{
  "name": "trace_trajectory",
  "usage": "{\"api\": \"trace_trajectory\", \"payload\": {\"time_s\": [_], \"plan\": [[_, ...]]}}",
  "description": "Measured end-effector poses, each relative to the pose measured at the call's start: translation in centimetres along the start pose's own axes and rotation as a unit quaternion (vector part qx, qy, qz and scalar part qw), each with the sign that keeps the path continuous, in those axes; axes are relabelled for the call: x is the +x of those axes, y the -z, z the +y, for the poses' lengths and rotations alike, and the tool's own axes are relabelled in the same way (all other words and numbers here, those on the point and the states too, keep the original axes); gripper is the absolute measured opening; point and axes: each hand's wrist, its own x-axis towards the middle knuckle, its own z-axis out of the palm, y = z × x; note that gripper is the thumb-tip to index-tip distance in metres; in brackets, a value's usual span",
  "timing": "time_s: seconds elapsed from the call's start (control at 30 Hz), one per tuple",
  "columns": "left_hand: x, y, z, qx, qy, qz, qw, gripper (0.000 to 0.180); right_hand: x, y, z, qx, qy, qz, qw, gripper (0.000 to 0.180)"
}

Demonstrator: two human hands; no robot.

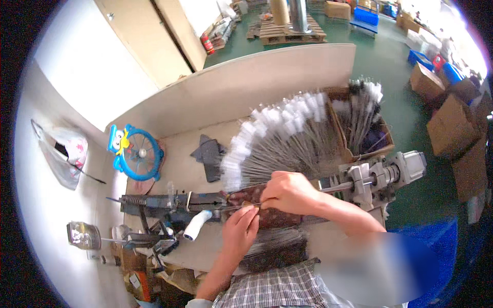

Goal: Assembling components of industrial brushes using a manual press tool.

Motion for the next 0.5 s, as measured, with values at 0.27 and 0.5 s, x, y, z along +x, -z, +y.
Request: {"api": "trace_trajectory", "payload": {"time_s": [0.27,0.5], "plan": [[-6.1,2.2,-3.7,-0.416,0.448,0.054,0.789,0.018,5.1,-8.0,-1.9,-0.044,-0.015,0.047,0.998,0.008],[-2.9,3.9,-3.4,-0.685,0.432,0.148,0.568,0.028,5.6,-9.0,-2.3,-0.041,-0.024,0.041,0.998,0.009]]}}
